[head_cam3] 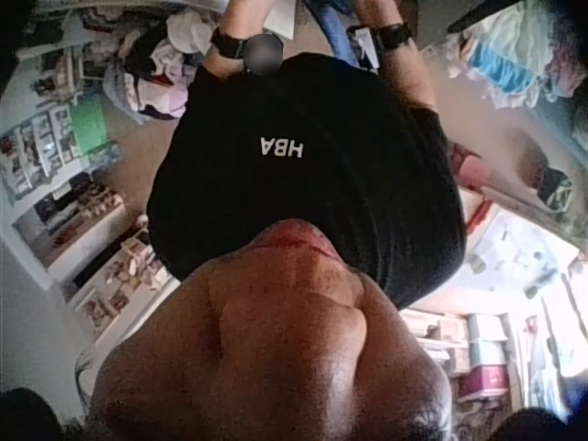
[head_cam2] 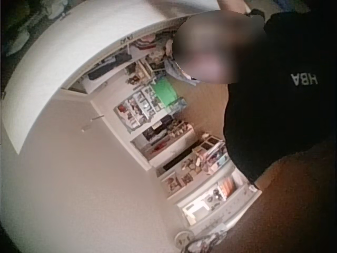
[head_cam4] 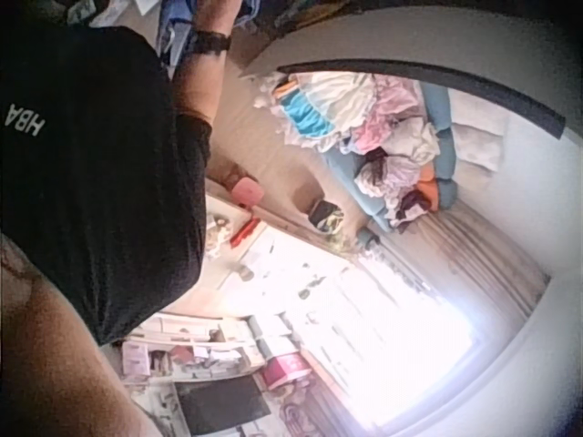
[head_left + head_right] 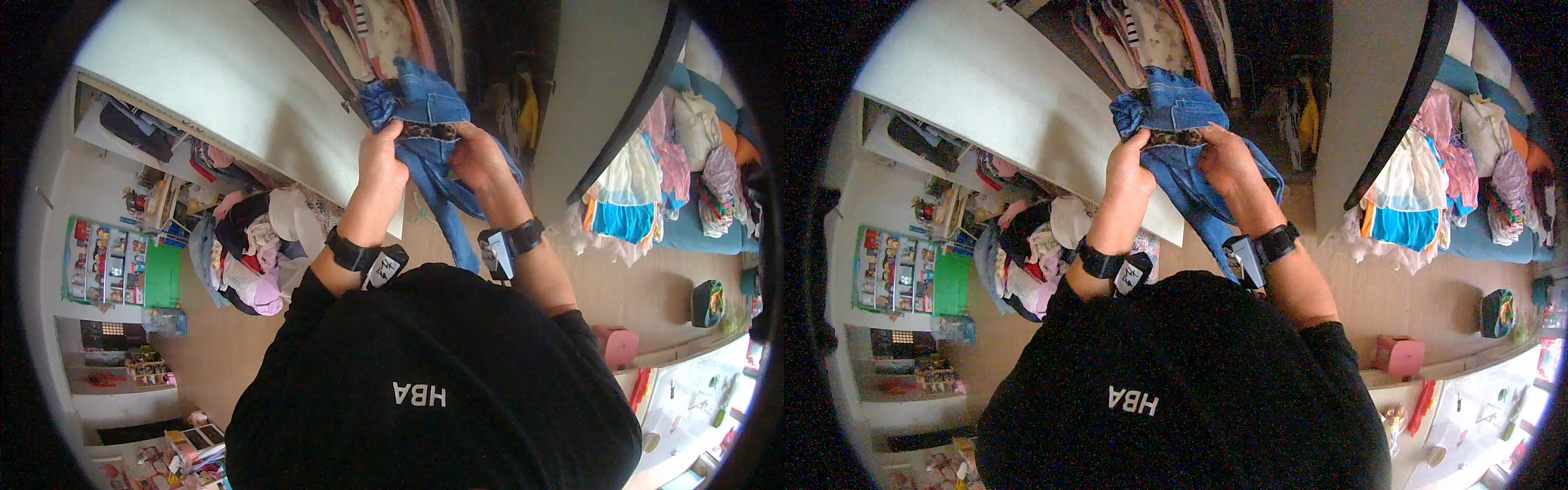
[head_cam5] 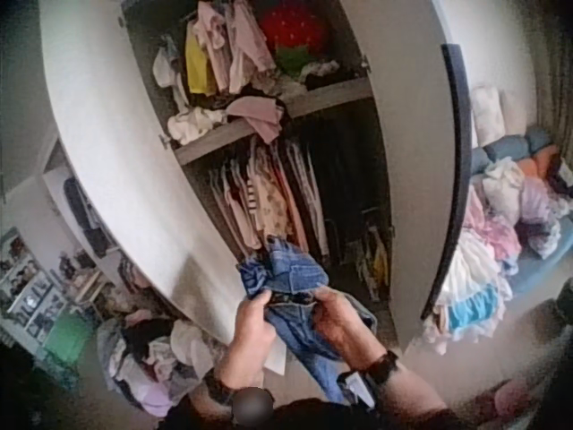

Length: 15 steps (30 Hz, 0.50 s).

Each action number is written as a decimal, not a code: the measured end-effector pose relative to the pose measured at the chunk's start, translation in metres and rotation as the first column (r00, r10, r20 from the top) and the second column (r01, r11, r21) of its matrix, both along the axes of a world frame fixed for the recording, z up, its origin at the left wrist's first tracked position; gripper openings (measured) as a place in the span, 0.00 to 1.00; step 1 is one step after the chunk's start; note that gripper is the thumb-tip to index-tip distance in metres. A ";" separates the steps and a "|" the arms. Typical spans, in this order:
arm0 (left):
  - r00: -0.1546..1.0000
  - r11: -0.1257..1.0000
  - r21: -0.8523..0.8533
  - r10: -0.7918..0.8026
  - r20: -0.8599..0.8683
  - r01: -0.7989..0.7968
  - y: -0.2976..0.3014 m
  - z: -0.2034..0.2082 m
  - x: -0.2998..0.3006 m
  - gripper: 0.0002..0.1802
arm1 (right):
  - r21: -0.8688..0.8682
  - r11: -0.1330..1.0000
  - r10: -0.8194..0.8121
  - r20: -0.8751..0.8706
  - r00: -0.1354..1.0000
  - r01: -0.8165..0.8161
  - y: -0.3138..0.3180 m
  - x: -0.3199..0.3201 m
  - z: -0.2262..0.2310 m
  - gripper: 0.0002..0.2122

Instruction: The person takes clothes from a laundry basket, places them on hangers, and hangs them in a wardrobe. They handle a white sweater, black pants, and blue jeans, using hangers to organize the items.

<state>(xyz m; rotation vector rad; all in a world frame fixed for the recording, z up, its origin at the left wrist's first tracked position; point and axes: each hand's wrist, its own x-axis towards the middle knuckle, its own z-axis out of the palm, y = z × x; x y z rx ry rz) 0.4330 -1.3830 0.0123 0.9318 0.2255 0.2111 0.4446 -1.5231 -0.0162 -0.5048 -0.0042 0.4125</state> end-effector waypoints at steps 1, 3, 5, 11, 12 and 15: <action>1.000 0.999 -0.029 -0.025 0.009 0.025 0.002 -0.001 0.001 0.13 | -0.005 1.000 0.007 -0.021 1.000 -0.007 0.000 0.000 -0.002 0.07; 0.999 0.998 -0.042 -0.049 0.014 0.050 0.004 -0.003 0.002 0.14 | 0.003 1.000 -0.015 -0.004 1.000 0.015 0.000 -0.001 -0.002 0.07; 0.999 0.999 -0.010 -0.049 0.002 0.049 0.004 -0.001 0.000 0.15 | -0.016 1.000 -0.027 -0.040 0.999 0.027 0.001 -0.003 0.000 0.09; 0.989 0.991 -0.017 -0.133 0.057 0.134 -0.003 0.010 -0.009 0.17 | 0.078 0.996 0.037 -0.047 0.998 -0.033 0.000 -0.006 0.007 0.12; 0.991 0.992 -0.010 -0.126 0.048 0.126 -0.004 0.011 -0.009 0.17 | 0.092 0.995 0.040 -0.045 0.998 -0.035 0.000 -0.006 0.008 0.13; 0.991 0.992 -0.002 -0.125 0.046 0.125 -0.003 0.010 -0.008 0.15 | 0.125 0.992 0.040 -0.046 0.998 -0.033 0.001 -0.007 0.010 0.13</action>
